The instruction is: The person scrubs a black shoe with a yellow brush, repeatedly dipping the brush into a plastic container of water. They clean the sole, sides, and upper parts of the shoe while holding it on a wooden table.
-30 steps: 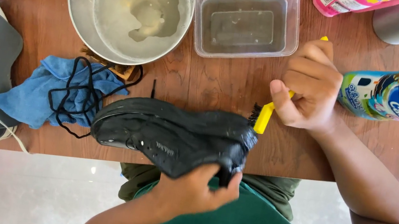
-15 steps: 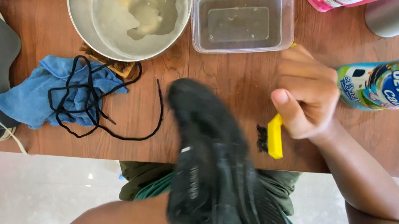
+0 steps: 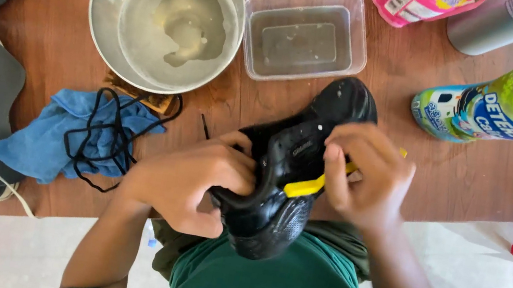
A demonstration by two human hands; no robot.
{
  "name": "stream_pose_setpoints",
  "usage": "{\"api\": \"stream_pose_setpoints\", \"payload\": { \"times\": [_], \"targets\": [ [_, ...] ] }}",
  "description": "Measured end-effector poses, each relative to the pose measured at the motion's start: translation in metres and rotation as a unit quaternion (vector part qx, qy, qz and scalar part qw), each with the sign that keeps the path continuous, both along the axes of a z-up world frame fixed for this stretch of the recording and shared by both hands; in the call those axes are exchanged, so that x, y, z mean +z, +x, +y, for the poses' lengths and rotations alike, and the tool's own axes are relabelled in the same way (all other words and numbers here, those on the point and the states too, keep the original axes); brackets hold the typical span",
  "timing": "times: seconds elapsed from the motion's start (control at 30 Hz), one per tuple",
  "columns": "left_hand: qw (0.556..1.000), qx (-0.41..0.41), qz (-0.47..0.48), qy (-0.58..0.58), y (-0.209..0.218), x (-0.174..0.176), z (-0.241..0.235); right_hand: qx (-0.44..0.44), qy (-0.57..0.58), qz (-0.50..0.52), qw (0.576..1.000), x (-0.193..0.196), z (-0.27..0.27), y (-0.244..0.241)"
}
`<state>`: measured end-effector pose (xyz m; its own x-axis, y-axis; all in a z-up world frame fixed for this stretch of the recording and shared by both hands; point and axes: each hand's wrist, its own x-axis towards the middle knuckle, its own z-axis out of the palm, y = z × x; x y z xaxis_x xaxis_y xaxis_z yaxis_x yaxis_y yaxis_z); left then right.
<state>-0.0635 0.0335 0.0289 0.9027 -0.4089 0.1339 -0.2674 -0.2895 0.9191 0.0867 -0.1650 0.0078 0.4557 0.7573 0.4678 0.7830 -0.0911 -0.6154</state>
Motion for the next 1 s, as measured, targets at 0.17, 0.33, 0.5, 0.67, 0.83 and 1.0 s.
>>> {"api": "stream_pose_setpoints", "payload": {
  "times": [0.17,0.33,0.5,0.67,0.83,1.0],
  "targets": [
    [0.994,0.089,0.019,0.066,-0.022,-0.014,-0.011,-0.057,0.071,-0.105,0.99,-0.02,0.007,-0.018],
    [0.947,0.297,-0.052,0.111,-0.036,-0.026,-0.053,-0.078,0.078,-0.126,0.986,-0.031,0.005,-0.027],
    [0.902,0.408,-0.116,0.078,-0.038,-0.053,-0.064,-0.041,0.017,-0.033,0.998,-0.007,0.003,-0.022],
    [0.887,0.438,-0.145,-0.02,-0.042,-0.089,-0.061,-0.052,0.041,-0.112,0.992,-0.013,-0.006,0.003],
    [0.887,0.444,-0.128,-0.021,-0.042,-0.082,-0.062,0.029,0.064,-0.186,0.98,-0.022,0.007,-0.03],
    [0.893,0.44,-0.095,0.002,-0.042,-0.063,-0.062,0.064,0.105,-0.233,0.965,-0.024,0.005,-0.015]
  ]
}}
